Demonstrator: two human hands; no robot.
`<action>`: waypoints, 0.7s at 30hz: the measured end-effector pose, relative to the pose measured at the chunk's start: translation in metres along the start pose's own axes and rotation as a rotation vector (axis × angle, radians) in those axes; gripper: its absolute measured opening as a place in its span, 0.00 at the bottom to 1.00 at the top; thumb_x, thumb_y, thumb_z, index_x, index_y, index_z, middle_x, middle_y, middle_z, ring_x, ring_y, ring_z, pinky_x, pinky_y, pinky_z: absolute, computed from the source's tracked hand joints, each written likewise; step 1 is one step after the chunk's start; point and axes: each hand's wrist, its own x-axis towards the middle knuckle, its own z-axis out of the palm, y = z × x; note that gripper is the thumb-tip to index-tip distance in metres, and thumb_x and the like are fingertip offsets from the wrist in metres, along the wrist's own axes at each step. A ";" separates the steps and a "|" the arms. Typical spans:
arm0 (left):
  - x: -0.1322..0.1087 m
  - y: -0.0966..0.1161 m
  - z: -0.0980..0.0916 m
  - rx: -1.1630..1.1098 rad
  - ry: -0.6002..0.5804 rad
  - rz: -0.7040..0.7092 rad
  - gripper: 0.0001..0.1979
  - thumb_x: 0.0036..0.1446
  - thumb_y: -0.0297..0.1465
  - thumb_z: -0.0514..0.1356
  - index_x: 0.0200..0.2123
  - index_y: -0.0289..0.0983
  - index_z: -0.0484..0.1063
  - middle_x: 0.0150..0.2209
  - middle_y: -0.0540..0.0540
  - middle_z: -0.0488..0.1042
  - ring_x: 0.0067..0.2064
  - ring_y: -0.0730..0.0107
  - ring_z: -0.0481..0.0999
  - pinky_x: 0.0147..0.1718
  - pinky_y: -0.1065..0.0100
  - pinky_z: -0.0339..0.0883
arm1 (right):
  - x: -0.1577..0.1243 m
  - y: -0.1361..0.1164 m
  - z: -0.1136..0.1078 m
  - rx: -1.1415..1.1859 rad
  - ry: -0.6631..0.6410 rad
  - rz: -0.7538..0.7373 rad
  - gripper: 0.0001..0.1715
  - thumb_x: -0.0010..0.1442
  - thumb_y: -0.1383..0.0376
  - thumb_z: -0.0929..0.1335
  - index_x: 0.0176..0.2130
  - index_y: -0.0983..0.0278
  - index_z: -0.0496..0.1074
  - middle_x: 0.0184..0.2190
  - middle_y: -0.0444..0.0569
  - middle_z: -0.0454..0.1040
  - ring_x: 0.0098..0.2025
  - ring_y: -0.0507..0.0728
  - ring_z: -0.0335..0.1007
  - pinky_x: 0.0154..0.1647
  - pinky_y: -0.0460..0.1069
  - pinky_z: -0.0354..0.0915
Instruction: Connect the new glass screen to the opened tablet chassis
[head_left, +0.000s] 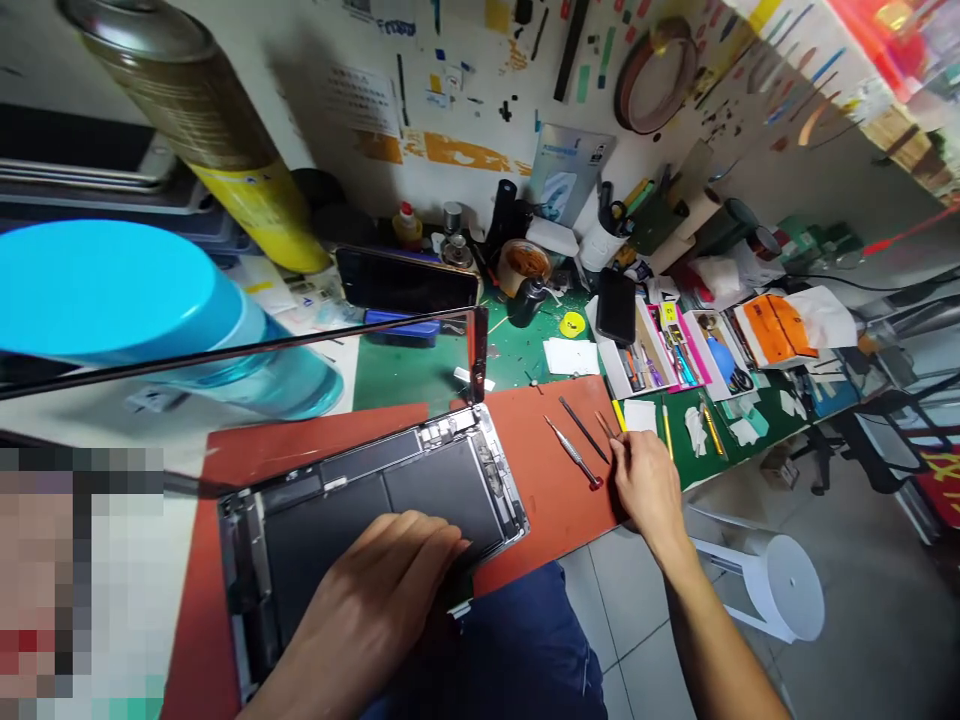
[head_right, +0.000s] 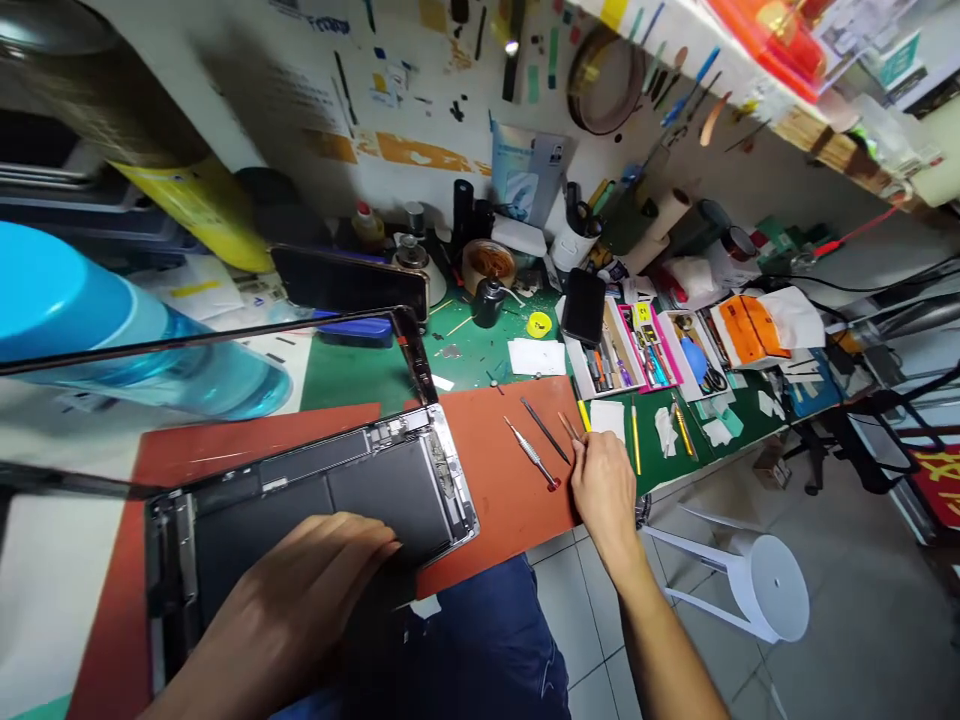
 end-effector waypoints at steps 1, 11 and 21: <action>0.001 0.001 -0.001 0.020 -0.009 -0.004 0.10 0.67 0.22 0.55 0.45 0.40 0.72 0.38 0.47 0.80 0.37 0.64 0.80 0.40 0.62 0.73 | -0.001 -0.001 -0.003 0.009 0.008 -0.003 0.25 0.77 0.52 0.58 0.39 0.62 0.75 0.37 0.59 0.77 0.41 0.66 0.73 0.42 0.57 0.64; 0.013 -0.014 -0.016 0.395 -0.193 0.139 0.24 0.64 0.18 0.49 0.61 0.29 0.72 0.61 0.35 0.78 0.61 0.52 0.77 0.62 0.54 0.69 | -0.037 -0.097 -0.017 0.955 -0.702 0.242 0.26 0.69 0.41 0.68 0.40 0.60 0.74 0.27 0.43 0.71 0.25 0.53 0.64 0.25 0.47 0.58; 0.020 -0.031 -0.001 0.457 -0.249 0.094 0.21 0.67 0.23 0.53 0.60 0.25 0.76 0.60 0.33 0.79 0.62 0.52 0.77 0.63 0.55 0.68 | -0.034 -0.161 0.007 1.192 -0.858 0.596 0.34 0.57 0.37 0.75 0.29 0.64 0.72 0.12 0.42 0.70 0.11 0.47 0.60 0.14 0.42 0.51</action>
